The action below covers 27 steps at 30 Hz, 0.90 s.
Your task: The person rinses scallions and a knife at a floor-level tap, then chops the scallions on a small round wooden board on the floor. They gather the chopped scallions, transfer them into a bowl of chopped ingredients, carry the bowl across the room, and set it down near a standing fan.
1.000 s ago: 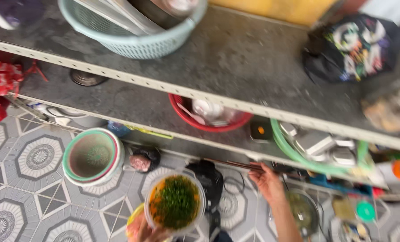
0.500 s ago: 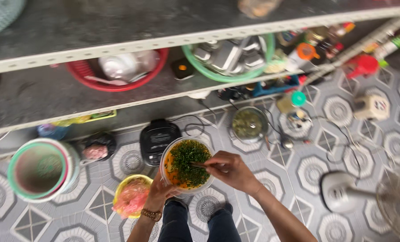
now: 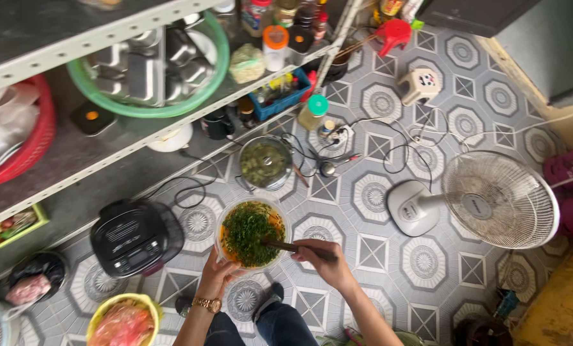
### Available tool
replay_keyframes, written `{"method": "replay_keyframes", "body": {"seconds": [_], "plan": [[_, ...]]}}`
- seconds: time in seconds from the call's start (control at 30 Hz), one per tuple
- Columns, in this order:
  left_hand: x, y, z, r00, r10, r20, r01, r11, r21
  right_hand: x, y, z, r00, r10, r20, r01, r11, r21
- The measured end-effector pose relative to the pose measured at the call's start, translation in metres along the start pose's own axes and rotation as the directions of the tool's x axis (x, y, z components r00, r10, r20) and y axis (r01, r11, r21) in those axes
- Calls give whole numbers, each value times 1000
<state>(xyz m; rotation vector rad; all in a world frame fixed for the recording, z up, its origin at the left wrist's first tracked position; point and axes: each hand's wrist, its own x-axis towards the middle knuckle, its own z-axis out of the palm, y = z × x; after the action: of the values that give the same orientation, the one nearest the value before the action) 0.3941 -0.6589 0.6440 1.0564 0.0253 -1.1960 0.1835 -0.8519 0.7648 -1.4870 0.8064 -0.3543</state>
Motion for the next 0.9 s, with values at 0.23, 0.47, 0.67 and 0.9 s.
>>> {"method": "replay_keyframes", "body": {"seconds": [0.23,0.47,0.67,0.9], "plan": [[34,-42,101,996,-83,46,79,994,80,-22,63,-95,967,50,-248,4,977,212],[81,-68,173,975,-194,111,170,966,192,-17,96,-167,910,182,-372,-22,919,394],[148,-105,210,952,-281,121,254,947,199,25,115,-232,912,309,-269,-186,897,402],[241,-137,226,922,-369,116,343,919,192,69,195,-338,874,461,151,-485,812,324]]}}
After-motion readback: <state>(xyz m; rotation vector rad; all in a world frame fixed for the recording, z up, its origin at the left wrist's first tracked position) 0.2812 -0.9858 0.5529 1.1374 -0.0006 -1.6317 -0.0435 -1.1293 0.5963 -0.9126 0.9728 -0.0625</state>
